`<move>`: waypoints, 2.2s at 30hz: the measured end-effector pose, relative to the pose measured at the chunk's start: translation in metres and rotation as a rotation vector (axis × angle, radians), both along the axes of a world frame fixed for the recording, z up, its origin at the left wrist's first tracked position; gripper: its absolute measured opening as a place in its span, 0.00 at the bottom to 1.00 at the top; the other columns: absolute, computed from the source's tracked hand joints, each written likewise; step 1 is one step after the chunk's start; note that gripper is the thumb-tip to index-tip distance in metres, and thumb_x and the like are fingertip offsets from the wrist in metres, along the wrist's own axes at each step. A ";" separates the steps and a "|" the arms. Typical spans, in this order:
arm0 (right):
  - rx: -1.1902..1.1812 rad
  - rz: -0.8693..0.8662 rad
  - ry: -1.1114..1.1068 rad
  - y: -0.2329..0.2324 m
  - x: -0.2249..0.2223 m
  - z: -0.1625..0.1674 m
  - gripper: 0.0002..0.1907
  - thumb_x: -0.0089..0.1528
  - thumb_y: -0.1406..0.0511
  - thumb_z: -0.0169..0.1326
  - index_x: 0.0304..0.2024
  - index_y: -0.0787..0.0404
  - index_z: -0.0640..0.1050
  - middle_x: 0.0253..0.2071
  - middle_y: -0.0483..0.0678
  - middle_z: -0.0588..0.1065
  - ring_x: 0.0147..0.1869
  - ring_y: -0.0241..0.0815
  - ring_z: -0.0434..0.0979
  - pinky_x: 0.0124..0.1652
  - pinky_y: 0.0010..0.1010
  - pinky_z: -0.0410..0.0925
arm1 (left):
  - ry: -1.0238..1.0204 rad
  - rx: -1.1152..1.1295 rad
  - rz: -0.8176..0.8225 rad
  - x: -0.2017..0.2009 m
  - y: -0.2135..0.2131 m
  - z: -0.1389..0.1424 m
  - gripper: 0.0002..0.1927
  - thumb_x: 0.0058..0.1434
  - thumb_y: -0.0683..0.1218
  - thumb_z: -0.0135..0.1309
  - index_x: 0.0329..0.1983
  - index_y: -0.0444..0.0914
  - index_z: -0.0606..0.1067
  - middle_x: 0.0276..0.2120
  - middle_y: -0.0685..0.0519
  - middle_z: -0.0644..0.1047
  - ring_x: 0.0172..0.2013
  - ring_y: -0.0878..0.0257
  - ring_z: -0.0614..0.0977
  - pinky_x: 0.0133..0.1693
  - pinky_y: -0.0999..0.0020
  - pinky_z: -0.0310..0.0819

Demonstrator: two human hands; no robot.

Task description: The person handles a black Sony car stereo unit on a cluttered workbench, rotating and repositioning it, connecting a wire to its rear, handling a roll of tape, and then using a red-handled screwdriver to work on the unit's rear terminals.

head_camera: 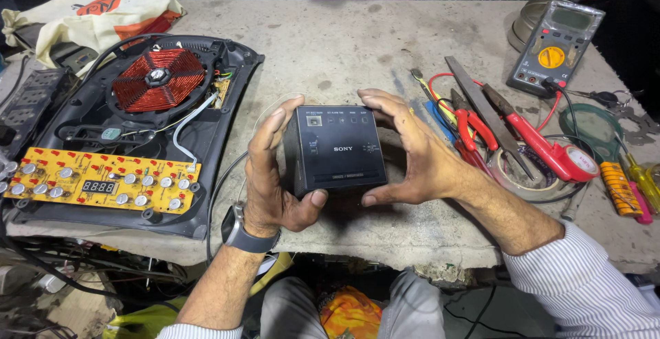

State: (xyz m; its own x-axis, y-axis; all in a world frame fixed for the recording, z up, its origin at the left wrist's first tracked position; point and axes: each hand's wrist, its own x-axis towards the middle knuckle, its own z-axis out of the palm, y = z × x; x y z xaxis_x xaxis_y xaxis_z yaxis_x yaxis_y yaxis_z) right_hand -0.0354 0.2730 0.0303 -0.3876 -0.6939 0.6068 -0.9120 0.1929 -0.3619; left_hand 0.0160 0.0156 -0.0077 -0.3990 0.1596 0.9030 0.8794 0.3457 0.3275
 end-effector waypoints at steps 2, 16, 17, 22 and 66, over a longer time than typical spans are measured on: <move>0.011 -0.019 -0.054 -0.001 0.001 0.000 0.64 0.41 0.54 0.78 0.70 0.68 0.56 0.69 0.62 0.63 0.74 0.55 0.65 0.70 0.43 0.62 | -0.032 0.021 -0.050 0.000 0.001 -0.002 0.47 0.65 0.59 0.59 0.78 0.37 0.49 0.69 0.36 0.65 0.66 0.48 0.76 0.69 0.56 0.71; 0.021 -0.019 0.025 0.007 0.005 0.007 0.61 0.36 0.60 0.81 0.65 0.63 0.60 0.65 0.58 0.65 0.70 0.54 0.66 0.66 0.44 0.62 | -0.064 -0.202 0.029 -0.001 -0.004 0.007 0.54 0.54 0.66 0.65 0.74 0.36 0.55 0.65 0.35 0.65 0.65 0.43 0.69 0.66 0.49 0.67; 0.003 0.007 0.035 0.006 0.005 0.007 0.60 0.37 0.60 0.80 0.65 0.63 0.59 0.65 0.58 0.65 0.70 0.53 0.67 0.66 0.43 0.62 | -0.049 -0.213 0.031 0.000 -0.004 0.008 0.56 0.52 0.67 0.67 0.74 0.36 0.55 0.64 0.35 0.65 0.65 0.43 0.70 0.66 0.48 0.67; -0.019 0.068 0.028 0.005 0.007 0.007 0.59 0.40 0.58 0.80 0.65 0.63 0.59 0.66 0.58 0.64 0.71 0.53 0.67 0.67 0.44 0.63 | -0.007 -0.230 0.044 0.003 -0.003 0.011 0.58 0.47 0.68 0.70 0.72 0.36 0.56 0.61 0.37 0.67 0.63 0.42 0.72 0.65 0.48 0.70; -0.283 -0.138 -0.493 -0.003 0.033 -0.028 0.21 0.61 0.67 0.63 0.57 0.62 0.79 0.53 0.52 0.82 0.52 0.38 0.85 0.51 0.28 0.77 | -0.776 0.332 -0.292 -0.003 -0.017 0.013 0.68 0.42 0.50 0.74 0.79 0.30 0.43 0.63 0.38 0.69 0.64 0.50 0.74 0.67 0.56 0.69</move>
